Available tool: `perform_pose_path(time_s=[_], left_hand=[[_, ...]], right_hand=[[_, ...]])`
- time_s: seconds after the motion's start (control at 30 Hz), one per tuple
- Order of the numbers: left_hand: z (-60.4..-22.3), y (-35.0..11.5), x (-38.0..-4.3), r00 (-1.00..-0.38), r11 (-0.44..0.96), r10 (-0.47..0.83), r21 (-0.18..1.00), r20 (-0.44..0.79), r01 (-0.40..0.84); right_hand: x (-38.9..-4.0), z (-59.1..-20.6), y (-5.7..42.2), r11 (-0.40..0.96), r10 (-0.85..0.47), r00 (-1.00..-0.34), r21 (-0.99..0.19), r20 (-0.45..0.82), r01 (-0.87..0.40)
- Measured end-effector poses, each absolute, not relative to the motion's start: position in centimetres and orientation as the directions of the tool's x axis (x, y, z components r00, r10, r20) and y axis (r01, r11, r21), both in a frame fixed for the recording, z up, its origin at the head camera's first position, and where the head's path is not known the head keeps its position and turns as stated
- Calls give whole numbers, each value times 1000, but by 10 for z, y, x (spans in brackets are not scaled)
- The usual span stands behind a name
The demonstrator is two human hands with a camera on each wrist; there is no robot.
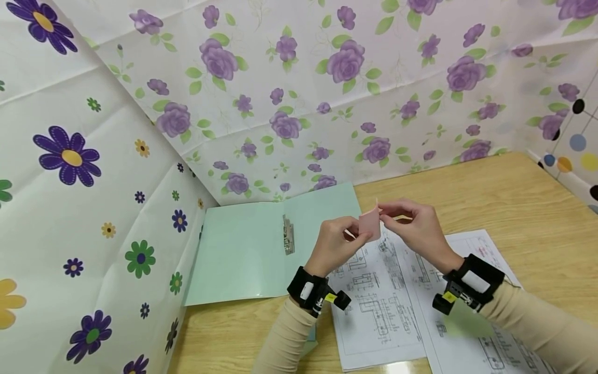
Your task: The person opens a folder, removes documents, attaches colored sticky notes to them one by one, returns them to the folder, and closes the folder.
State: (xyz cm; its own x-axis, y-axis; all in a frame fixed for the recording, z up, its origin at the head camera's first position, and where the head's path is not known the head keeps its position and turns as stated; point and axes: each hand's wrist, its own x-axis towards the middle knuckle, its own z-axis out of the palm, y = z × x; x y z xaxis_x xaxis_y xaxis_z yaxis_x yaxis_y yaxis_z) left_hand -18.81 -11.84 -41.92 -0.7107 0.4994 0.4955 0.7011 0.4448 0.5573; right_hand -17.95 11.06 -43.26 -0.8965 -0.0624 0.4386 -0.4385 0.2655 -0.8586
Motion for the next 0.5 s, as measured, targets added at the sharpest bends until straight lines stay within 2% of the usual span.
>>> perform_pose_path(time_s=[0.13,0.23,0.33,0.43,0.5], left_hand=[[-417,-119,-187,-706,433,510,562,492,705],[-417,-121,-187,-689,464,509,510,516,724],[-419,-126,-189,-622,569,519,306,586,763],[-423,-131,-193,-509,667,541,27,669,744],[-424,-133,-194,-436,699,553,-112,710,706]], right_hand=[[-181,-433,112,263,-57,-894,-857,445,-443],[-181,-434,116,266,-59,-898,-860,437,-436],[-182,-435,122,251,-55,-908,-874,416,-416],[-182,-435,130,192,-65,-925,-905,373,-379],[-183,-435,134,147,-86,-937,-926,338,-347]])
